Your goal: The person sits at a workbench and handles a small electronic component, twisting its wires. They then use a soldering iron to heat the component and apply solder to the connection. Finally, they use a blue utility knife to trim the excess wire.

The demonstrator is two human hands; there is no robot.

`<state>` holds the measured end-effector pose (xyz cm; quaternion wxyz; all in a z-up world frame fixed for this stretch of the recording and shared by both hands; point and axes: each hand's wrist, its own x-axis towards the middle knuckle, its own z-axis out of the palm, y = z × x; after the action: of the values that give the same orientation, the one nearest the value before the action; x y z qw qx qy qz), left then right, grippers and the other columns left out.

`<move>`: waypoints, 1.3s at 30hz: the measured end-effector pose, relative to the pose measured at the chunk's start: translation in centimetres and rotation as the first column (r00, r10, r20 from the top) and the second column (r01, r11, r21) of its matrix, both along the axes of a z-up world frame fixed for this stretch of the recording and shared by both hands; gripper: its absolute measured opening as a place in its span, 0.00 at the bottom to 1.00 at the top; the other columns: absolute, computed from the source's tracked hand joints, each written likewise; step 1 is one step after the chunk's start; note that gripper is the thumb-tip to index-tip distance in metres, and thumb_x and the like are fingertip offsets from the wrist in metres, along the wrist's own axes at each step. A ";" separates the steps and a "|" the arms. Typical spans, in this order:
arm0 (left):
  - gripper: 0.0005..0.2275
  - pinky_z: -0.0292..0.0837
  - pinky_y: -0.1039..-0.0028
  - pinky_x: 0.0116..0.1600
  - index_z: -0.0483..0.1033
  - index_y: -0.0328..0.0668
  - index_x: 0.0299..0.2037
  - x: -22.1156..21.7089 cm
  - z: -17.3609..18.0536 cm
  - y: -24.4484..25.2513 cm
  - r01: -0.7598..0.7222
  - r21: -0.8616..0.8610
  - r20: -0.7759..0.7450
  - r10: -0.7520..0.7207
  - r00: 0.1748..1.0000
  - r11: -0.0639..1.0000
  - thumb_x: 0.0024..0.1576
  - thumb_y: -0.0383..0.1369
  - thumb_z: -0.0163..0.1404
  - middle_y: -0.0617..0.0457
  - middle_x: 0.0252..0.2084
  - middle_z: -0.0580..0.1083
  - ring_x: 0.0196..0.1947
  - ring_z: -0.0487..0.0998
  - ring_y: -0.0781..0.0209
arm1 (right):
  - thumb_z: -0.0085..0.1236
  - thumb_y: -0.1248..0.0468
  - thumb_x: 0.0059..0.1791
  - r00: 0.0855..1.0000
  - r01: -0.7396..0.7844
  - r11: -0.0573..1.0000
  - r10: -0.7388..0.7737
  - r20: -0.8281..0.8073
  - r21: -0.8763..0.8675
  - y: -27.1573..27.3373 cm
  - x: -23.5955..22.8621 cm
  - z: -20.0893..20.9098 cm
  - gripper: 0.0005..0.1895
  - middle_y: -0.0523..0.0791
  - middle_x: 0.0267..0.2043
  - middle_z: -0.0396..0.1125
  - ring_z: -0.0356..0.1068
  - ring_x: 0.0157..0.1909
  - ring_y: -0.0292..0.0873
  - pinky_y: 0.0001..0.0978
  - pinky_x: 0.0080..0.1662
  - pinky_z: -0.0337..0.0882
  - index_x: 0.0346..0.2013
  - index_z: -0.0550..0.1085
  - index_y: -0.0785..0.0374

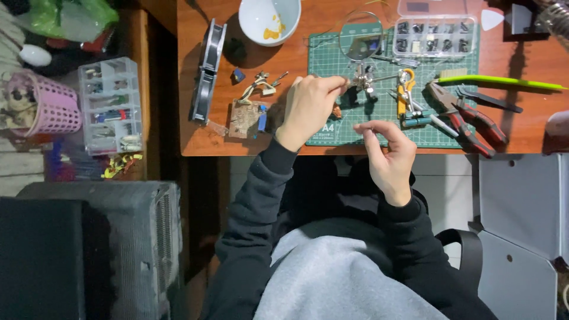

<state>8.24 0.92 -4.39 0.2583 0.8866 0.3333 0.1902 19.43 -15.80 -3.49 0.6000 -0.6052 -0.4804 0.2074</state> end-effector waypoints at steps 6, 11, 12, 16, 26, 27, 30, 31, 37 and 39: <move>0.10 0.69 0.61 0.55 0.74 0.47 0.51 0.0 0.6 -1.8 -0.054 0.101 0.168 0.037 0.985 0.993 0.62 0.34 0.49 0.49 0.45 0.73 0.52 0.72 0.46 | 0.48 0.74 0.55 0.978 0.002 1.000 0.000 -0.208 0.008 -0.5 -0.5 0.1 0.06 0.57 0.37 0.74 0.76 0.46 0.51 0.41 0.49 0.73 0.42 0.73 0.74; 0.13 0.67 0.64 0.53 0.73 0.50 0.56 -0.6 0.8 -2.8 -0.161 0.208 0.260 0.104 0.960 0.965 0.62 0.38 0.52 0.52 0.47 0.71 0.52 0.70 0.53 | 0.52 0.75 0.53 0.971 0.043 0.998 -0.030 -0.236 0.048 -1.7 -0.5 -1.4 0.04 0.54 0.35 0.70 0.75 0.42 0.46 0.34 0.42 0.71 0.39 0.74 0.76; 0.13 0.67 0.65 0.53 0.73 0.50 0.56 -0.7 1.0 -2.9 -0.180 0.222 0.302 0.107 0.947 0.958 0.62 0.37 0.52 0.54 0.47 0.71 0.51 0.70 0.54 | 0.54 0.75 0.53 0.973 0.051 0.997 -0.035 -0.226 0.066 -1.9 -0.3 -2.2 0.04 0.53 0.35 0.68 0.74 0.41 0.45 0.33 0.40 0.70 0.39 0.75 0.75; 0.13 0.67 0.69 0.51 0.75 0.51 0.55 -1.0 1.0 -4.0 -0.200 0.239 0.349 0.108 0.931 0.950 0.61 0.38 0.55 0.57 0.45 0.71 0.48 0.71 0.57 | 0.54 0.75 0.53 0.956 0.083 0.994 -0.058 -0.289 0.074 -2.3 0.2 -2.5 0.04 0.51 0.34 0.67 0.72 0.33 0.40 0.30 0.37 0.71 0.39 0.75 0.76; 0.04 0.72 0.67 0.42 0.79 0.43 0.41 0.3 -1.3 -2.4 -0.197 0.185 0.353 0.121 0.928 0.963 0.61 0.29 0.50 0.55 0.35 0.73 0.37 0.76 0.53 | 0.54 0.77 0.51 0.911 0.176 0.968 -0.091 -0.402 0.181 -2.0 -0.1 -3.2 0.06 0.59 0.30 0.69 0.74 0.26 0.48 0.36 0.33 0.74 0.40 0.72 0.82; 0.05 0.72 0.68 0.42 0.79 0.41 0.40 0.4 -1.2 -2.3 -0.193 0.162 0.356 0.125 0.926 0.968 0.61 0.28 0.49 0.54 0.34 0.72 0.37 0.76 0.53 | 0.54 0.78 0.51 0.897 0.175 0.965 -0.075 -0.435 0.195 -1.9 -0.1 -3.2 0.06 0.61 0.30 0.69 0.74 0.26 0.49 0.38 0.32 0.74 0.40 0.72 0.83; 0.04 0.71 0.70 0.43 0.79 0.43 0.40 0.6 -0.7 -2.1 -0.220 0.246 0.334 0.131 0.934 0.944 0.60 0.27 0.51 0.57 0.34 0.71 0.39 0.75 0.57 | 0.53 0.78 0.51 0.858 0.187 0.966 -0.071 -0.508 0.180 -1.8 -0.1 -4.3 0.06 0.58 0.32 0.71 0.74 0.28 0.45 0.36 0.34 0.75 0.41 0.73 0.81; 0.04 0.71 0.70 0.43 0.79 0.43 0.40 0.5 -0.3 -2.5 -0.221 0.247 0.335 0.131 0.933 0.943 0.60 0.27 0.51 0.57 0.34 0.71 0.39 0.75 0.57 | 0.53 0.78 0.51 0.859 0.185 0.966 -0.069 -0.508 0.182 -1.9 -0.1 -4.6 0.06 0.58 0.32 0.71 0.74 0.28 0.45 0.36 0.34 0.75 0.41 0.73 0.81; 0.06 0.71 0.69 0.47 0.78 0.50 0.47 -0.2 0.9 -4.9 -0.235 0.168 0.468 0.132 0.874 0.957 0.62 0.34 0.52 0.59 0.39 0.72 0.41 0.74 0.58 | 0.54 0.76 0.52 0.854 0.234 0.951 -0.100 -0.510 0.205 -2.1 -0.1 -5.3 0.06 0.60 0.31 0.69 0.74 0.24 0.50 0.36 0.29 0.74 0.41 0.72 0.82; 0.07 0.73 0.69 0.48 0.79 0.51 0.47 -0.1 0.3 -5.7 -0.204 0.160 0.498 0.099 0.862 0.966 0.59 0.34 0.56 0.60 0.39 0.74 0.42 0.76 0.58 | 0.55 0.75 0.51 0.882 0.267 0.936 -0.141 -0.449 0.230 -2.1 -0.2 -4.9 0.07 0.61 0.30 0.68 0.73 0.23 0.52 0.37 0.29 0.73 0.39 0.71 0.81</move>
<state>8.10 -4.81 -4.13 0.2243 0.8032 0.3052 0.4599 19.28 -17.86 -8.44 0.7897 -0.4998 -0.2955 0.1980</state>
